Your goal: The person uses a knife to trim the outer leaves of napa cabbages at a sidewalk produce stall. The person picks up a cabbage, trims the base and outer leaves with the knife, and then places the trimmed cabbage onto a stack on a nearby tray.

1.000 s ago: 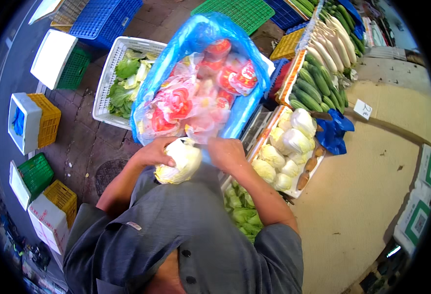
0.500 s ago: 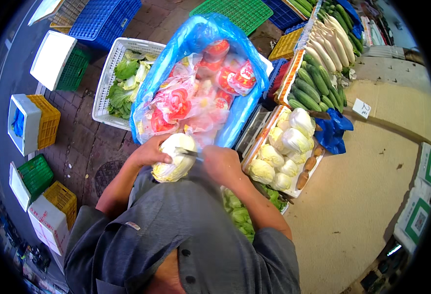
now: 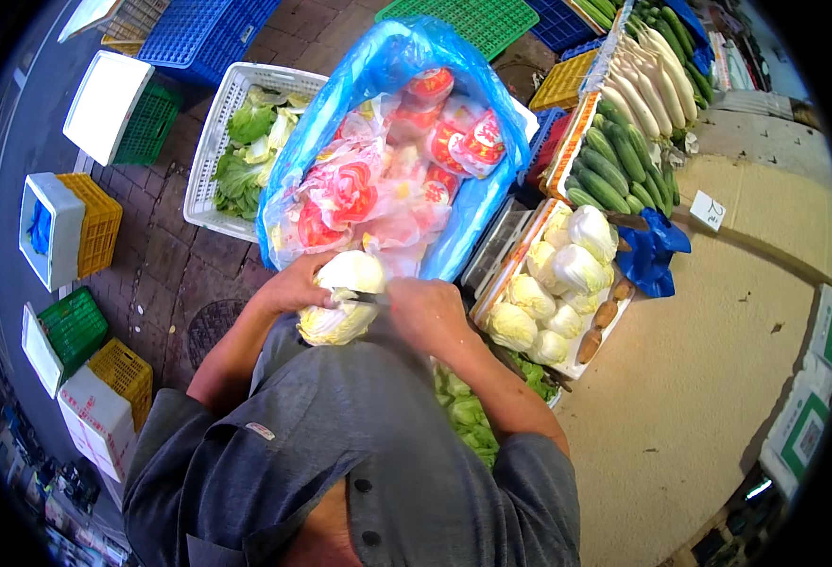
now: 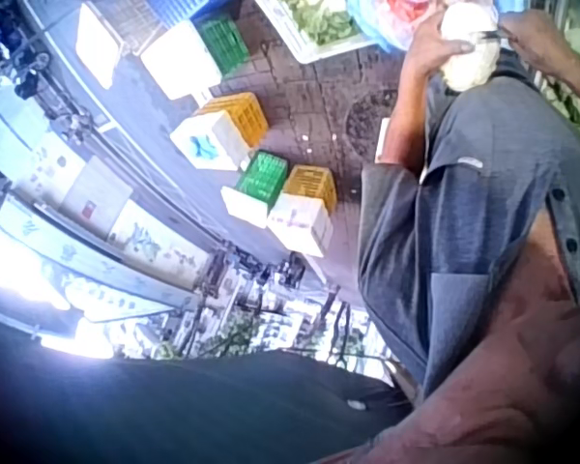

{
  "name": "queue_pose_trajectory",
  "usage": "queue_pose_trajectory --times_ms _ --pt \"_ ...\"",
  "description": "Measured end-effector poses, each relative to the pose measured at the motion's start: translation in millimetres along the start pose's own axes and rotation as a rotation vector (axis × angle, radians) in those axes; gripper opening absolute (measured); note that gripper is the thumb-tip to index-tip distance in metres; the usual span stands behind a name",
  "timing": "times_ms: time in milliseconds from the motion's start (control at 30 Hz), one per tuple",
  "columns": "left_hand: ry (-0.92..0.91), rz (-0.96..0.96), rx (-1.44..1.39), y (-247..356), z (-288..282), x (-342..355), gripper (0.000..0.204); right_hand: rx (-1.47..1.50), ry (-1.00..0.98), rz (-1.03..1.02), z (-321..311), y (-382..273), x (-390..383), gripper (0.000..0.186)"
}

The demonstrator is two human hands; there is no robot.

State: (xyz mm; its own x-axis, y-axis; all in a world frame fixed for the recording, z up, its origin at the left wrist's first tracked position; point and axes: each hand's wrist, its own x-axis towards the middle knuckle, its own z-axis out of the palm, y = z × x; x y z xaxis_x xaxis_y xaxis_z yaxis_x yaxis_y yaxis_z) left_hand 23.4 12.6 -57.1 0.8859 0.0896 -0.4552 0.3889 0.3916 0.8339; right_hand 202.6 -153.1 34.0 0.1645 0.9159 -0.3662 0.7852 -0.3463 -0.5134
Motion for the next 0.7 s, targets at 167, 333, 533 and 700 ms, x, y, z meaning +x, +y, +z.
queue_pose_trajectory --times_ms 167,333,533,700 --pt "-0.025 0.004 -0.044 6 1 -2 0.068 -0.050 -0.043 0.111 9 11 3 0.008" --pt "-0.006 -0.006 -0.046 5 2 -1 0.068 -0.068 0.031 0.164 10 31 0 0.008" --pt "-0.019 -0.043 -0.035 11 1 0 0.066 0.025 -0.049 0.050 -10 -5 3 0.011" --pt "-0.045 -0.032 -0.081 26 4 -2 0.062 -0.025 -0.142 0.056 -12 0 10 0.010"
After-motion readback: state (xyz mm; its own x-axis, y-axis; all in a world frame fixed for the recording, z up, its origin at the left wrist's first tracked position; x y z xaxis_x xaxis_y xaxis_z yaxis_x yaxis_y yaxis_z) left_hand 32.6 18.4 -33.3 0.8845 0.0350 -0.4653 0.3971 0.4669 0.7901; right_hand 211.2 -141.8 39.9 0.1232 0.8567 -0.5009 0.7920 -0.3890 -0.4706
